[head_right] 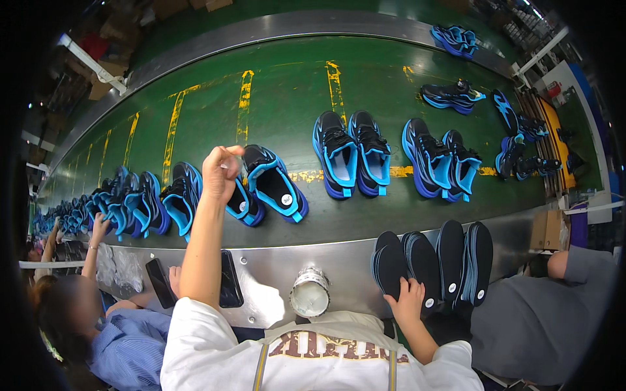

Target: The person inserts insoles into sneakers by hand and arranges the shoes along an assembly line conveyor.

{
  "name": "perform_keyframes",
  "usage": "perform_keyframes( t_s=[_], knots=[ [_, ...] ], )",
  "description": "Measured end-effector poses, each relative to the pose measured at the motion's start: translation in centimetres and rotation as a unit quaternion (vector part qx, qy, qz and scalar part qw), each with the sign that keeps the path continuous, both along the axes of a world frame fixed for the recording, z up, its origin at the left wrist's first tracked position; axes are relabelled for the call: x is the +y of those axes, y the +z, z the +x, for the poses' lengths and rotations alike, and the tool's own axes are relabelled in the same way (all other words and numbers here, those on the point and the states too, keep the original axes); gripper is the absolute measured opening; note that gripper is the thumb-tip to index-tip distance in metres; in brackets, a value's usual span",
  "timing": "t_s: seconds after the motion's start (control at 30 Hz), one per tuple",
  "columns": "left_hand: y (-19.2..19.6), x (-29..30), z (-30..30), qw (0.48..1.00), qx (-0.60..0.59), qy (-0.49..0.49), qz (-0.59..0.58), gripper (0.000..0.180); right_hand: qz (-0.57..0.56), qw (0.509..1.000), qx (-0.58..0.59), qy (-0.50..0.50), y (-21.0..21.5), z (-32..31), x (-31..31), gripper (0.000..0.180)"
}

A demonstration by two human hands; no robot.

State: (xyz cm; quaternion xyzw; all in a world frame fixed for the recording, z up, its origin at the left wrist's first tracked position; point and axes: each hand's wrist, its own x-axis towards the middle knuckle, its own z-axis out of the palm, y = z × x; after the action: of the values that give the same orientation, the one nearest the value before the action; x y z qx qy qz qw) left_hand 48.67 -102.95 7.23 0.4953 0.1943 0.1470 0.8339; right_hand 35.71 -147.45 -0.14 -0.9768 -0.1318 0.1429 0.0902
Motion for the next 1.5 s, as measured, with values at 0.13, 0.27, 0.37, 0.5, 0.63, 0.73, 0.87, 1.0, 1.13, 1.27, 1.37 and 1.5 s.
perform_keyframes(
  t_s=[0.13,0.27,0.37,0.5,0.63,0.73,0.87,1.0,1.13,1.27,1.37,1.5],
  knots=[
    [-1.6,-4.8,3.4,0.984,0.023,-0.053,0.168,0.02,0.003,0.999,-0.049,-0.021,-0.4,-0.2,0.2,0.061],
    [-4.9,-9.2,6.8,0.786,0.001,-0.143,0.602,0.061,0.057,0.996,-0.012,-0.066,1.5,0.1,0.3,0.053],
    [-6.0,-10.5,9.0,0.684,0.088,-0.245,0.681,0.054,0.18,0.973,0.042,-0.139,4.4,1.0,0.8,0.052],
    [-6.3,-10.3,11.3,0.71,0.024,-0.244,0.66,0.038,0.269,0.956,-0.109,-0.035,7.0,6.2,0.9,0.05],
    [-3.4,-10.4,10.9,0.709,0.127,-0.335,0.607,0.036,0.281,0.939,-0.176,0.088,11.3,13.1,6.2,0.016],
    [-4.4,-10.2,9.6,0.753,0.154,-0.359,0.529,0.04,0.223,0.935,-0.184,0.207,10.6,16.0,9.3,0.006],
    [-7.1,-10.7,7.6,0.847,0.14,-0.304,0.412,0.046,0.077,0.936,-0.161,0.304,6.6,18.4,12.6,0.007],
    [-8.5,-11.5,7.1,0.888,0.149,-0.244,0.36,0.046,-0.001,0.955,-0.11,0.275,2.9,19.7,16.2,0.01],
    [-9.5,-11.6,7.1,0.911,0.138,-0.228,0.315,0.043,0.017,0.977,-0.052,0.208,0.2,20.0,18.8,0.013],
    [-8.7,-12.2,6.5,0.93,0.101,-0.205,0.287,0.044,0.098,0.97,-0.073,0.21,0.5,19.7,17.9,0.013],
    [-8.6,-11.9,6.1,0.958,0.11,-0.165,0.207,0.052,0.003,0.978,-0.029,0.207,5.4,19.4,17.1,0.033],
    [-8.7,-12.0,6.3,0.954,0.101,-0.166,0.229,0.047,-0.028,0.953,0.129,0.274,4.9,22.1,16.2,0.025]
  ],
)
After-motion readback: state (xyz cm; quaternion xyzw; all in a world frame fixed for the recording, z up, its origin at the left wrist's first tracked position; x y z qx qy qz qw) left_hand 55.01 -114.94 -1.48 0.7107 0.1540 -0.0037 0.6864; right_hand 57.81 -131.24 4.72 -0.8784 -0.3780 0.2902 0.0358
